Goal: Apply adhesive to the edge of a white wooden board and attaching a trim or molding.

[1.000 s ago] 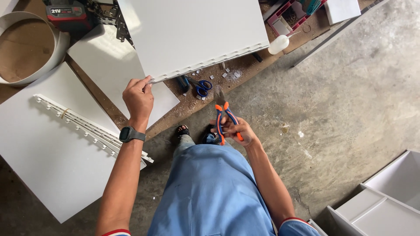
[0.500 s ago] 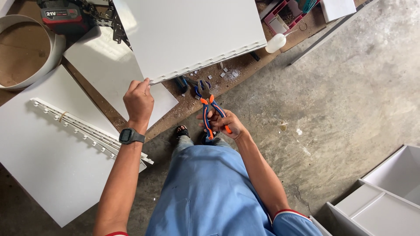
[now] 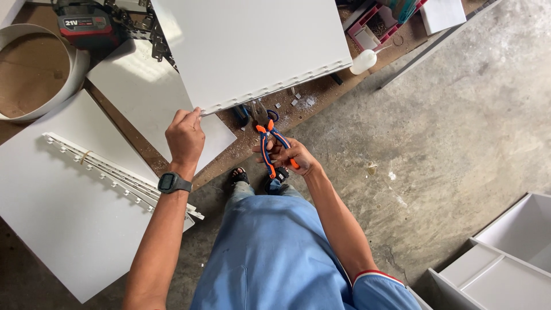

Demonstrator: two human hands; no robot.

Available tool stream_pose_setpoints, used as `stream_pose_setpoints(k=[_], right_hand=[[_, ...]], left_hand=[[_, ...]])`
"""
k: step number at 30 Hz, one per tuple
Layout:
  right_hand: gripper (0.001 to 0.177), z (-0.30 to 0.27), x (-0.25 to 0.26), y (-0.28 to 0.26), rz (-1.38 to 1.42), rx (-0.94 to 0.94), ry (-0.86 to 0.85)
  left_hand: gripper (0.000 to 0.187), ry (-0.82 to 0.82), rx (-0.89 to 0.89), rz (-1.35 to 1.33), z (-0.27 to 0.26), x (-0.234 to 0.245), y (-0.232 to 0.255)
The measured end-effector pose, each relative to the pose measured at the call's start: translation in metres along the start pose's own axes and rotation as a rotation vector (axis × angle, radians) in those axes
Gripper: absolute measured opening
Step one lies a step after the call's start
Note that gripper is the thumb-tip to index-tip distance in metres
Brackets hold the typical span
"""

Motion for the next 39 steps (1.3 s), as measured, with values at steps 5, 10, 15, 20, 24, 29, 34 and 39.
stream_pose_setpoints(k=[5,10,15,20,24,29,34,39], right_hand=[[0.044,0.006,0.001,0.0,-0.022,0.01,0.035],[0.033,0.015,0.002,0.009,-0.009,0.012,0.074],[0.03,0.019,0.002,0.016,0.059,0.051,0.055],[0.023,0.019,-0.004,0.022,0.133,0.038,0.088],[0.022,0.022,-0.001,0.028,0.135,0.05,0.177],[0.028,0.022,0.002,0.02,0.104,0.057,0.171],[0.026,0.024,0.011,0.001,0.146,-0.064,0.096],[0.024,0.022,0.032,-0.036,0.15,-0.114,0.041]], left_hand=[[0.016,-0.011,-0.013,-0.019,0.001,0.001,0.001],[0.02,-0.025,0.013,-0.046,0.001,0.005,-0.001],[0.035,-0.06,0.183,-0.266,0.011,0.008,-0.005],[0.042,-0.232,0.694,-0.728,0.019,-0.02,-0.033],[0.034,-0.425,0.82,-0.991,0.021,-0.032,-0.032],[0.024,-0.417,0.837,-1.019,0.025,-0.034,-0.024],[0.017,-0.355,0.858,-0.952,0.024,-0.034,-0.017],[0.015,-0.364,0.83,-1.005,0.016,-0.047,-0.005]])
Point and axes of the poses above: each hand's wrist, its own z-axis towards the middle knuckle, its own x-axis out of the back of the hand, y = z × x, the point moved 3 cm from there along z, towards the middle knuckle, and after that the axes turned 8 degrees about x, right-handed, at the moved point
